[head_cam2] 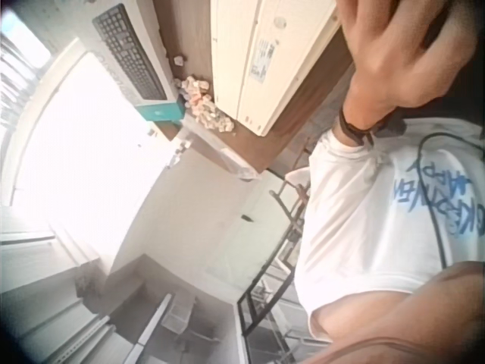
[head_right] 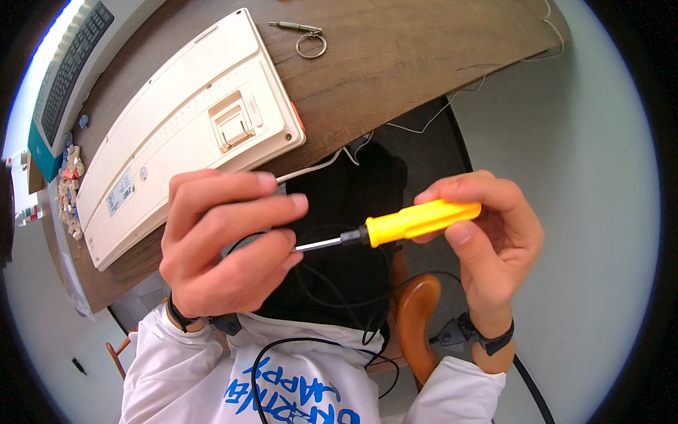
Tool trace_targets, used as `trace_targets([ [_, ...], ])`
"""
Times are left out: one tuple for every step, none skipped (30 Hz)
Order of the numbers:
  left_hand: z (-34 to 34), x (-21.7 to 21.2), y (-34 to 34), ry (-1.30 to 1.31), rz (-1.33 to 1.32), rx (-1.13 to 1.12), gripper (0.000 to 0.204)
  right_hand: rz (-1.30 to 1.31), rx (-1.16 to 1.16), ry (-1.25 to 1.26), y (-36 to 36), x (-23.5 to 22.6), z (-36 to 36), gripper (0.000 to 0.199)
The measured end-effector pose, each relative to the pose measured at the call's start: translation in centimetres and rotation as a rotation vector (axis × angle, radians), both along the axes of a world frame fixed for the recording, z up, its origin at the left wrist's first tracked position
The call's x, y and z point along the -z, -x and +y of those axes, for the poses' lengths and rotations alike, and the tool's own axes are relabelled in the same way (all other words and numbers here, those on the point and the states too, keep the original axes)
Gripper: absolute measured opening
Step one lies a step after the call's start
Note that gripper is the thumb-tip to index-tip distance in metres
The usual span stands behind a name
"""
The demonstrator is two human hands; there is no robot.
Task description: The person uses a yellow-handled screwdriver to remove screws from the underside of a white keyboard. They unscrew multiple fasteners along the edges and center, placing removed screws on the table. The keyboard remains on the desk throughout the clip.
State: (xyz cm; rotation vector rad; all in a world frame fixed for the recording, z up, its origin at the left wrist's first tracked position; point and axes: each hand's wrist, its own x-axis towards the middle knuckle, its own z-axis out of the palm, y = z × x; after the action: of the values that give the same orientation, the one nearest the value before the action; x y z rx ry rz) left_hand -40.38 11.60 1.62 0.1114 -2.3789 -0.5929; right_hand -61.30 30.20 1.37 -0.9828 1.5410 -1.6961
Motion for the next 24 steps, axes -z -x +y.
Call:
trace_targets([
  [0.2,0.0,-0.3,-0.017,-0.022,0.028,0.028,-0.009,0.006,-0.006,-0.1,0.0,0.2,0.025],
  [0.3,0.0,-0.7,-0.019,-0.050,0.029,0.022,0.000,0.004,-0.011,-0.2,0.0,0.4,0.025],
  [0.4,0.1,-1.0,-0.065,-0.050,0.047,0.021,0.046,-0.008,-0.010,0.0,0.0,0.6,0.026],
  [0.6,0.2,-1.3,-0.116,-0.062,0.057,0.020,0.087,-0.018,-0.009,0.3,0.1,0.8,0.026],
  [0.8,0.3,-1.6,-0.169,-0.065,0.070,0.020,0.157,-0.030,-0.009,0.6,0.0,1.0,0.026],
  [0.9,0.5,-1.7,-0.223,-0.044,0.072,0.028,0.213,0.023,0.003,1.1,0.0,1.1,0.027],
  [1.1,0.6,-2.0,-0.356,-0.051,0.077,0.032,0.131,0.077,0.024,1.6,0.0,1.3,0.028],
  [1.4,0.7,-2.0,-0.485,-0.070,0.088,0.036,0.204,0.165,0.014,2.2,-0.1,1.4,0.029],
  [1.6,0.7,-2.1,-0.621,-0.057,0.092,0.041,0.271,0.241,0.016,2.8,-0.3,1.6,0.029],
  [2.0,0.6,-2.1,-0.796,-0.102,0.091,0.041,0.337,0.247,0.021,3.3,-0.5,1.7,0.031],
  [2.3,0.5,-2.0,-1.025,-0.177,0.086,0.042,0.379,0.239,0.024,3.6,-0.8,1.8,0.032],
  [2.8,0.3,-1.8,-1.283,-0.221,0.056,0.032,0.422,0.230,0.027,3.9,-1.1,1.9,0.032],
  [3.1,0.0,-1.6,-1.540,-0.263,0.027,0.024,0.465,0.219,0.076,4.0,-1.5,1.9,0.033],
  [3.2,0.0,-1.2,-1.697,-0.292,0.131,0.034,0.518,0.217,0.059,4.1,-1.9,1.8,0.033],
  [3.4,-0.2,-0.8,-1.770,-0.296,0.129,0.042,0.568,0.195,0.018,4.2,-2.4,1.6,0.033],
  [3.7,-0.2,-0.2,-1.846,-0.263,0.129,0.053,0.632,0.200,0.012,4.2,-2.7,1.4,0.033],
  [4.0,-0.2,0.3,-1.911,-0.236,0.132,0.064,0.714,0.213,-0.011,4.2,-3.2,1.1,0.033],
  [4.1,-0.2,0.6,-1.980,-0.221,0.146,0.071,0.744,0.175,0.005,4.1,-3.5,0.7,0.033],
  [4.3,-0.3,0.9,-2.007,-0.168,0.132,0.071,0.792,0.145,0.003,4.0,-4.0,0.4,0.033],
  [4.4,-0.3,1.0,-2.031,-0.114,0.116,0.071,0.825,0.130,0.005,3.8,-4.3,0.0,0.033],
  [4.5,-0.4,1.0,-2.045,-0.051,0.111,0.071,0.858,0.115,0.008,3.7,-4.7,-0.3,0.033],
  [4.7,-0.6,0.8,-2.067,-0.032,0.099,0.075,0.875,0.115,0.012,3.5,-4.9,-0.6,0.033],
  [4.8,-0.7,0.6,-2.103,-0.021,0.094,0.077,0.898,0.112,0.012,3.3,-5.2,-0.8,0.032],
  [5.0,-0.9,0.2,-2.127,0.007,0.106,0.080,0.920,0.110,0.012,3.1,-5.4,-1.0,0.032],
])
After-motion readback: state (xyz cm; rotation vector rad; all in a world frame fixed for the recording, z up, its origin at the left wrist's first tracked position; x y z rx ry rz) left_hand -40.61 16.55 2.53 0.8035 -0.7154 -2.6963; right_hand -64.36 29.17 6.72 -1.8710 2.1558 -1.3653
